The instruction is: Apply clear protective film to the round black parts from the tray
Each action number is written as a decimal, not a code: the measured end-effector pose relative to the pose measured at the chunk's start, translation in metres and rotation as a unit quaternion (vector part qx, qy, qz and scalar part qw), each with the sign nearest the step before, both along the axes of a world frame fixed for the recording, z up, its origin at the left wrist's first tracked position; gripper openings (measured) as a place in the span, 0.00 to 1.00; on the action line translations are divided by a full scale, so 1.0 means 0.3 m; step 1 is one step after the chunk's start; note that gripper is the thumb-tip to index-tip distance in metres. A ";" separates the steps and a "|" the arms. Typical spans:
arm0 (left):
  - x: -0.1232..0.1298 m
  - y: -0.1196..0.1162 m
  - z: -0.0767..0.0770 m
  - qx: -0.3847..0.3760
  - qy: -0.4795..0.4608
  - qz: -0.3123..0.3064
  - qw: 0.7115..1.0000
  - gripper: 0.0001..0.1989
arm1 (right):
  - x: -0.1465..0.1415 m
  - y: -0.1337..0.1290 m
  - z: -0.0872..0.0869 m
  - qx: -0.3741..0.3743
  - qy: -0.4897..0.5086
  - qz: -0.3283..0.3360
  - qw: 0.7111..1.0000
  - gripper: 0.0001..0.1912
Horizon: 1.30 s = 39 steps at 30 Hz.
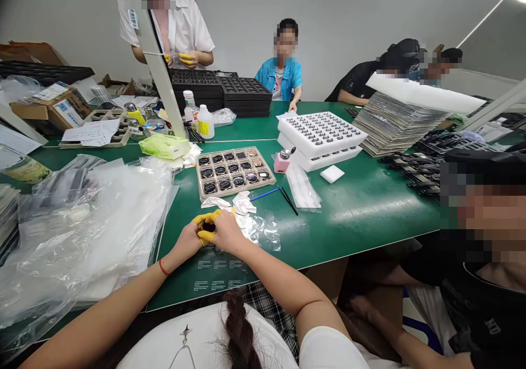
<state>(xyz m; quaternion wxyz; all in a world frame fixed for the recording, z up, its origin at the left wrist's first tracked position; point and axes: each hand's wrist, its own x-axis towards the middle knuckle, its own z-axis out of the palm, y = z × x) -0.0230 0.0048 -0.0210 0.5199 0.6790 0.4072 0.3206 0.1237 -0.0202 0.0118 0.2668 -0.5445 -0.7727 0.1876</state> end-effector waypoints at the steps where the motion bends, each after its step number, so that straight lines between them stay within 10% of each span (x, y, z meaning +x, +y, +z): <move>1: 0.001 -0.001 0.000 0.020 0.025 0.017 0.999 0.21 | -0.008 -0.003 0.001 0.006 -0.015 -0.008 1.000 0.11; 7: -0.001 0.002 -0.008 -0.031 -0.008 0.022 0.999 0.26 | 0.006 0.020 -0.003 0.005 0.041 -0.018 0.999 0.04; 12: -0.040 0.036 0.018 -0.115 -0.047 0.014 0.992 0.30 | 0.148 0.010 0.021 0.040 -0.099 -0.171 0.979 0.06; 17: -0.079 0.057 0.076 -0.184 -0.099 -0.043 0.977 0.29 | 0.251 -0.007 -0.001 -0.054 -0.168 -0.080 0.981 0.09; 23: -0.063 0.041 0.061 -0.186 -0.097 -0.089 0.974 0.28 | 0.282 0.105 -0.044 -0.023 -0.148 -0.164 0.975 0.10; 29: -0.049 0.030 0.030 -0.139 -0.095 -0.051 0.984 0.25 | 0.222 0.085 -0.010 0.031 -0.108 -0.138 0.984 0.09; 35: -0.048 0.016 0.039 -0.042 -0.078 -0.062 0.994 0.22 | 0.019 0.025 -0.026 0.187 -0.007 0.103 0.977 0.08; 39: -0.052 0.017 0.029 -0.074 -0.098 -0.056 0.991 0.23 | -0.009 0.064 -0.061 0.218 0.014 0.050 0.974 0.09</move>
